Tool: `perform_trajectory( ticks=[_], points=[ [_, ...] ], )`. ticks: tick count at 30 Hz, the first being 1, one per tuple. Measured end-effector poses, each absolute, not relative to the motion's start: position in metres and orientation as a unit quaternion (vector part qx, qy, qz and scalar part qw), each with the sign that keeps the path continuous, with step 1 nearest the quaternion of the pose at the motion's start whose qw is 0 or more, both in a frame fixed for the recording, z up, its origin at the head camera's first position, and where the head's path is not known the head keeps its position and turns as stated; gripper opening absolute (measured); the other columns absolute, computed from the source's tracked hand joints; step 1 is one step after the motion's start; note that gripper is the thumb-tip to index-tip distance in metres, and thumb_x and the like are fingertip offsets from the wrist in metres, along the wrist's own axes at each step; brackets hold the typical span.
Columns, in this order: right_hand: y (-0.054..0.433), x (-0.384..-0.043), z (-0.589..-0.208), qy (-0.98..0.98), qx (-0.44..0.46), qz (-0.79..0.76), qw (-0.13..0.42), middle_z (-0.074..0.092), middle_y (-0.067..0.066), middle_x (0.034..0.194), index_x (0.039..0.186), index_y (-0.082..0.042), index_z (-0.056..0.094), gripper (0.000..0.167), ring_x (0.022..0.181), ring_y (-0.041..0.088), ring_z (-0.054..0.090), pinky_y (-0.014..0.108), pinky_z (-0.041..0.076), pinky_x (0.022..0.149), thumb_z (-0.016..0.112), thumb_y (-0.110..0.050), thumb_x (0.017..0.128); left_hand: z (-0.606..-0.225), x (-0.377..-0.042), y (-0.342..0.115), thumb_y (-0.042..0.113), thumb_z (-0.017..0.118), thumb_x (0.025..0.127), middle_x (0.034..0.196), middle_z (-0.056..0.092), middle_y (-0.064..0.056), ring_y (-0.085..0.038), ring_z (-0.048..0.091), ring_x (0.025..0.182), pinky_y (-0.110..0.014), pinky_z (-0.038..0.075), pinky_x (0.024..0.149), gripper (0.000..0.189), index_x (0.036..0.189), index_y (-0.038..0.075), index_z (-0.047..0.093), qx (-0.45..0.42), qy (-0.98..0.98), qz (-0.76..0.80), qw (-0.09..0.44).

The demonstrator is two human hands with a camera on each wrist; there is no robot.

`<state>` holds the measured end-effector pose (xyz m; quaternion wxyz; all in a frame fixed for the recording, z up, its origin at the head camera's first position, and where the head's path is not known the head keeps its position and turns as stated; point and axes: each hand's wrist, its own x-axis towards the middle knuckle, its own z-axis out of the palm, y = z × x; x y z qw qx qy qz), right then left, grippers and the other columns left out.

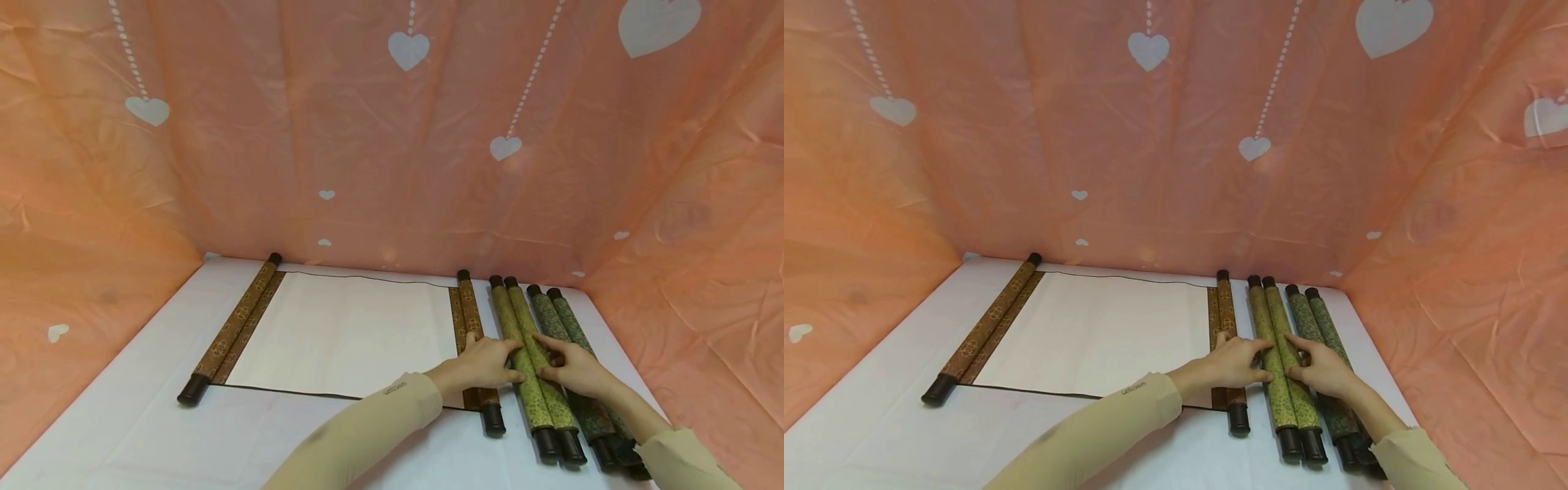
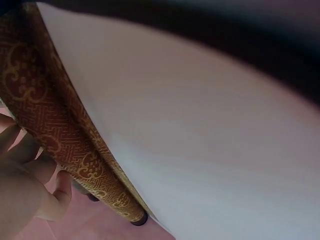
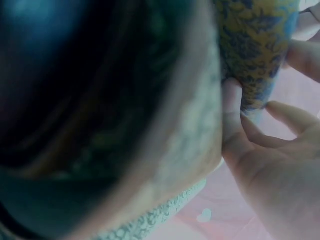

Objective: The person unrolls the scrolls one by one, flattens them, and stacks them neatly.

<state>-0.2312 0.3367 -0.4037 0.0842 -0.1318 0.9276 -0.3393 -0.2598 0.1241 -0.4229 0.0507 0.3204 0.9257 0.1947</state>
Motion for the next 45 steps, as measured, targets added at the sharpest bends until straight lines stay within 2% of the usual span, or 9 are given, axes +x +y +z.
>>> perform_trajectory(
  ticks=[2, 9, 13, 16, 18, 23, 31, 40, 45],
  points=[
    [0.336, -0.230, -0.403, 0.925, -0.125, -0.350, 0.079, 0.063, 0.010, 0.090, 0.157, 0.009, 0.034, 0.079, 0.066, 0.015, 0.051, 0.030, 0.043, 0.055, 0.074, -0.009, 0.091, -0.422, -0.260, 0.123, 0.051, 0.072, 0.096, 0.131, 0.069, 0.016, -0.001, 0.065, 0.109, -0.033, 0.032, 0.094, 0.065, 0.154, 0.030, 0.051, 0.319, 0.924, 0.205, 0.044],
    [0.329, -0.222, -0.393, 0.914, -0.102, -0.390, 0.050, 0.047, 0.003, 0.062, 0.163, 0.000, 0.030, 0.081, 0.052, 0.010, 0.041, 0.029, 0.042, 0.050, 0.072, -0.006, 0.094, -0.413, -0.258, 0.117, 0.044, 0.072, 0.098, 0.140, 0.064, 0.011, -0.004, 0.064, 0.116, -0.028, 0.046, 0.098, 0.064, 0.156, 0.030, 0.050, 0.312, 0.910, 0.271, 0.030],
    [0.322, -0.216, -0.384, 0.918, -0.102, -0.384, 0.000, 0.065, 0.028, 0.109, 0.163, -0.003, 0.032, 0.080, 0.064, 0.015, 0.052, 0.030, 0.044, 0.051, 0.073, -0.010, 0.095, -0.404, -0.256, 0.111, 0.038, 0.072, 0.099, 0.145, 0.061, 0.005, -0.008, 0.067, 0.114, -0.023, 0.054, 0.085, 0.059, 0.154, 0.029, 0.052, 0.299, 0.890, 0.345, 0.028],
    [0.315, -0.212, -0.377, 0.921, -0.101, -0.376, -0.036, 0.043, 0.034, 0.152, 0.164, -0.006, 0.030, 0.080, 0.093, 0.030, 0.065, 0.029, 0.049, 0.058, 0.073, -0.015, 0.097, -0.398, -0.255, 0.104, 0.034, 0.072, 0.100, 0.143, 0.062, 0.002, -0.010, 0.069, 0.108, -0.020, 0.053, 0.080, 0.055, 0.152, 0.028, 0.054, 0.289, 0.871, 0.396, 0.013],
    [0.308, -0.210, -0.372, 0.917, -0.093, -0.385, -0.048, 0.039, 0.034, 0.156, 0.166, -0.009, 0.028, 0.081, 0.110, 0.041, 0.063, 0.029, 0.051, 0.063, 0.073, -0.020, 0.099, -0.394, -0.254, 0.099, 0.032, 0.072, 0.101, 0.142, 0.062, 0.001, -0.010, 0.070, 0.105, -0.018, 0.053, 0.076, 0.054, 0.152, 0.026, 0.055, 0.284, 0.858, 0.428, -0.002],
    [0.286, -0.205, -0.363, 0.893, -0.074, -0.438, -0.076, 0.036, 0.032, 0.158, 0.168, -0.018, 0.022, 0.082, 0.125, 0.044, 0.056, 0.027, 0.053, 0.070, 0.071, -0.026, 0.101, -0.382, -0.249, 0.079, 0.028, 0.070, 0.102, 0.141, 0.060, -0.003, -0.010, 0.069, 0.103, -0.016, 0.053, 0.075, 0.052, 0.151, 0.020, 0.055, 0.289, 0.819, 0.493, -0.041],
    [0.229, -0.210, -0.358, 0.842, -0.058, -0.526, -0.103, 0.044, 0.020, 0.155, 0.168, -0.025, 0.021, 0.085, 0.102, -0.002, 0.058, 0.021, 0.054, 0.077, 0.072, -0.026, 0.100, -0.375, -0.245, 0.028, 0.015, 0.071, 0.100, 0.135, 0.059, -0.011, -0.020, 0.066, 0.108, -0.020, 0.056, 0.080, 0.052, 0.150, 0.015, 0.057, 0.303, 0.778, 0.542, -0.095],
    [0.161, -0.219, -0.379, 0.803, -0.129, -0.565, -0.139, 0.044, 0.016, 0.156, 0.165, -0.020, 0.031, 0.081, 0.109, 0.028, 0.060, 0.023, 0.053, 0.073, 0.075, -0.016, 0.098, -0.376, -0.239, -0.043, 0.008, 0.073, 0.098, 0.146, 0.052, -0.013, -0.026, 0.068, 0.107, -0.025, 0.060, 0.078, 0.064, 0.156, 0.014, 0.048, 0.291, 0.779, 0.546, -0.100],
    [0.129, -0.223, -0.394, 0.787, -0.173, -0.574, -0.146, 0.050, 0.017, 0.148, 0.163, -0.017, 0.036, 0.080, 0.105, 0.032, 0.065, 0.026, 0.058, 0.074, 0.077, -0.010, 0.095, -0.377, -0.244, -0.072, 0.009, 0.074, 0.098, 0.145, 0.052, -0.013, -0.028, 0.069, 0.105, -0.026, 0.060, 0.075, 0.069, 0.159, 0.018, 0.044, 0.264, 0.791, 0.537, -0.130]
  ],
)
